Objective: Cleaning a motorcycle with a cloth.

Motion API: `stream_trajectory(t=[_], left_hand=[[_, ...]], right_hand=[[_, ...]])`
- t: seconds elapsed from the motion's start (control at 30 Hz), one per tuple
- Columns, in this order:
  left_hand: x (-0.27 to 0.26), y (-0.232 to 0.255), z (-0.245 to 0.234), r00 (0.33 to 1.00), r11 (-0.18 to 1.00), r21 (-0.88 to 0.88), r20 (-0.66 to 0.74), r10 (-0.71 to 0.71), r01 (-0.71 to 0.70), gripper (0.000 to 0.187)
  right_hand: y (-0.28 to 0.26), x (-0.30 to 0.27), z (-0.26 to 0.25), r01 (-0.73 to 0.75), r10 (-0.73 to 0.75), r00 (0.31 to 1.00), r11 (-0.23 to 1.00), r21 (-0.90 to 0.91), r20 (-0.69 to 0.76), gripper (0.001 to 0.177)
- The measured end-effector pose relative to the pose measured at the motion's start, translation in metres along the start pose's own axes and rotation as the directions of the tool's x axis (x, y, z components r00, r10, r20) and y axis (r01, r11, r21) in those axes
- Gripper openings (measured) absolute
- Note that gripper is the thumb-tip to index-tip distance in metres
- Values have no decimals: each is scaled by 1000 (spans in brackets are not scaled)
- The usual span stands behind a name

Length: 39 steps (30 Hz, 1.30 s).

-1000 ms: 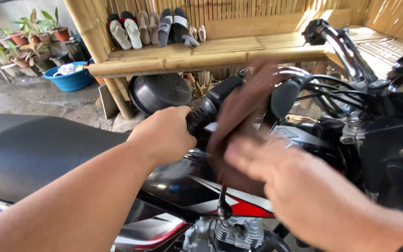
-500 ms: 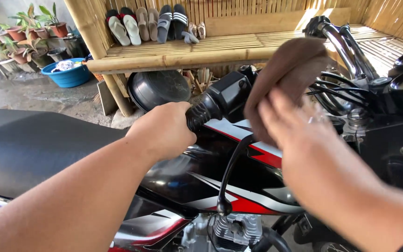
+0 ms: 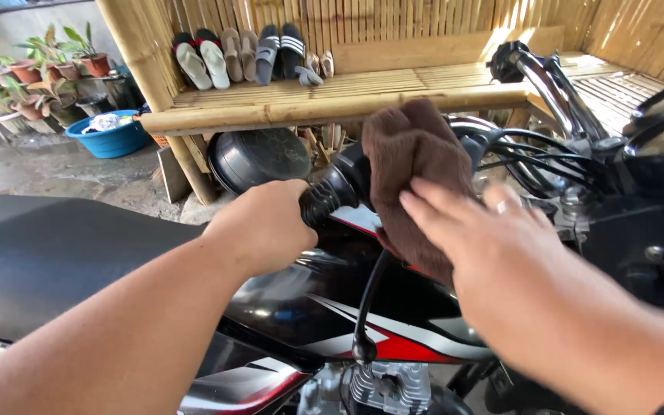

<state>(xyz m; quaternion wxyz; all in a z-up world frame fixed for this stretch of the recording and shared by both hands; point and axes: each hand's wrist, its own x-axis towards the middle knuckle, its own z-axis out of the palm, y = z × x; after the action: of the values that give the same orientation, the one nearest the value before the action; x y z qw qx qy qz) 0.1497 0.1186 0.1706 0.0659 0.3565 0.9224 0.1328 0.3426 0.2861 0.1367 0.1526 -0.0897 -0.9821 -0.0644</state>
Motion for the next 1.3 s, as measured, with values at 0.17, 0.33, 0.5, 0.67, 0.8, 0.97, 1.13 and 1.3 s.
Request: stream_trajectory(t=[0.17,0.33,0.5,0.67,0.8,0.97,1.13,1.3], left_hand=[[1,1,5,999,1000,11,48,-19,18,35],[7,-7,11,997,996,-38,-32,76,-77,34],[7,-4,8,997,997,-13,-20,72,-72,32],[5,-7,9,999,998,-45,-8,45,-45,34],[5,-4,6,999,999,11,10,40,-40,32],[7,-6,8,998,997,-44,-14,61,-62,32],[3,-5,4,1000,999,-32,-10,14,-15,33],[27,-26,20,996,989,-135,53,72,-64,35]], right_hand=[[-19,-21,10,-32,31,999,992,118,7,92],[-16,-2,11,-19,22,999,997,76,-40,87],[-15,-3,6,-97,94,994,992,81,47,91],[-17,8,7,-42,43,999,992,120,-5,85],[-18,-10,6,-73,76,997,985,158,-12,91],[-9,4,7,-73,71,997,982,172,15,84],[-2,-30,25,118,-102,987,985,124,-127,82],[38,-89,52,-26,71,996,813,582,-55,79]])
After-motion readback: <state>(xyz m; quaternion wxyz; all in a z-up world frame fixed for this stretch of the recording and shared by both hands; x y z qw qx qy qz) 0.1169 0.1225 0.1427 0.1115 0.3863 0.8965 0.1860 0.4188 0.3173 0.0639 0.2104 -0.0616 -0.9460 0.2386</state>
